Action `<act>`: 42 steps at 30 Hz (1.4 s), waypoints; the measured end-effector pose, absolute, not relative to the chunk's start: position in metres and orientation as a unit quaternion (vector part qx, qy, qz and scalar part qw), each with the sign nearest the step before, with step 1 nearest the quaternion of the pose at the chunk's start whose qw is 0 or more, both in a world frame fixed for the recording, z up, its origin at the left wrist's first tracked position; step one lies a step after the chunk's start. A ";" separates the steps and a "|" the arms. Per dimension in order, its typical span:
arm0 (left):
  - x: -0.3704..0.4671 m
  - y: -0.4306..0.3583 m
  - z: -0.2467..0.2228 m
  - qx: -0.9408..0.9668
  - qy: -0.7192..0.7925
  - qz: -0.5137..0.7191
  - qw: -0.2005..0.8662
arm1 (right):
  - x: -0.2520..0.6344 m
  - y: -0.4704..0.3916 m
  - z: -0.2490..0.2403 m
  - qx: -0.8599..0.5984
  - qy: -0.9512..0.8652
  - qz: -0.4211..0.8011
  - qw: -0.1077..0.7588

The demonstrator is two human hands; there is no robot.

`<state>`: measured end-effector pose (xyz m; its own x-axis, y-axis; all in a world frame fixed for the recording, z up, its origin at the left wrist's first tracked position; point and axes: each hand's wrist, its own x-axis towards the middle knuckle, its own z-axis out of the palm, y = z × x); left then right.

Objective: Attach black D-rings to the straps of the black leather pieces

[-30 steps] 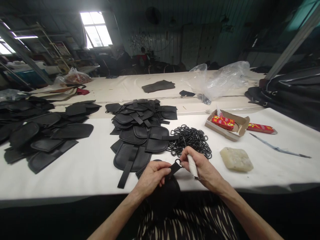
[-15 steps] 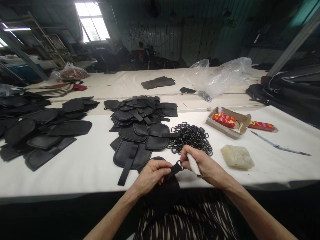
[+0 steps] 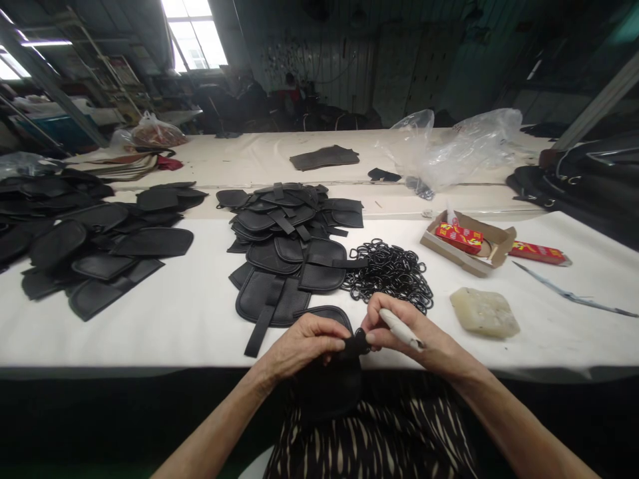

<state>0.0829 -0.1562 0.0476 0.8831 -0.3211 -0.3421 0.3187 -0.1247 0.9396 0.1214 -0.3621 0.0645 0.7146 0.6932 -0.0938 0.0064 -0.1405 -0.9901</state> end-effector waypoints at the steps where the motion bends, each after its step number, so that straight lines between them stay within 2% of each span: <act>1: 0.082 -0.156 0.046 0.701 0.003 -0.244 0.671 | 0.121 -0.362 0.063 -0.674 -0.238 0.297 0.633; 5: 0.081 -0.156 0.041 0.685 0.003 -0.242 0.687 | 0.115 -0.357 0.059 -0.620 -0.215 0.323 0.681; 14: 0.073 -0.158 0.045 0.750 -0.027 -0.197 0.630 | 0.102 -0.346 0.065 -0.716 -0.184 0.273 0.616; 19: 0.069 -0.164 0.044 0.680 0.005 -0.208 0.703 | 0.105 -0.343 0.059 -0.743 -0.183 0.233 0.600; 24: 0.067 -0.174 0.035 0.631 0.078 -0.128 0.761 | 0.093 -0.332 0.042 -0.761 -0.123 0.090 0.631; 27: 0.063 -0.181 0.034 0.642 0.114 -0.074 0.755 | 0.083 -0.330 0.032 -0.742 -0.122 0.057 0.656; 35: 0.052 -0.199 0.028 0.701 0.137 0.018 0.699 | 0.074 -0.325 0.028 -0.759 -0.059 0.025 0.648; 42: 0.044 -0.208 0.025 0.726 0.123 0.026 0.676 | 0.079 -0.328 0.026 -0.763 -0.053 0.017 0.645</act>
<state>0.0440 -0.2081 0.0245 0.9681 0.2150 -0.1286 0.1434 -0.0544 0.9882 0.0793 -0.3282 0.0262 0.9938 0.1032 0.0416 0.0583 -0.1636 -0.9848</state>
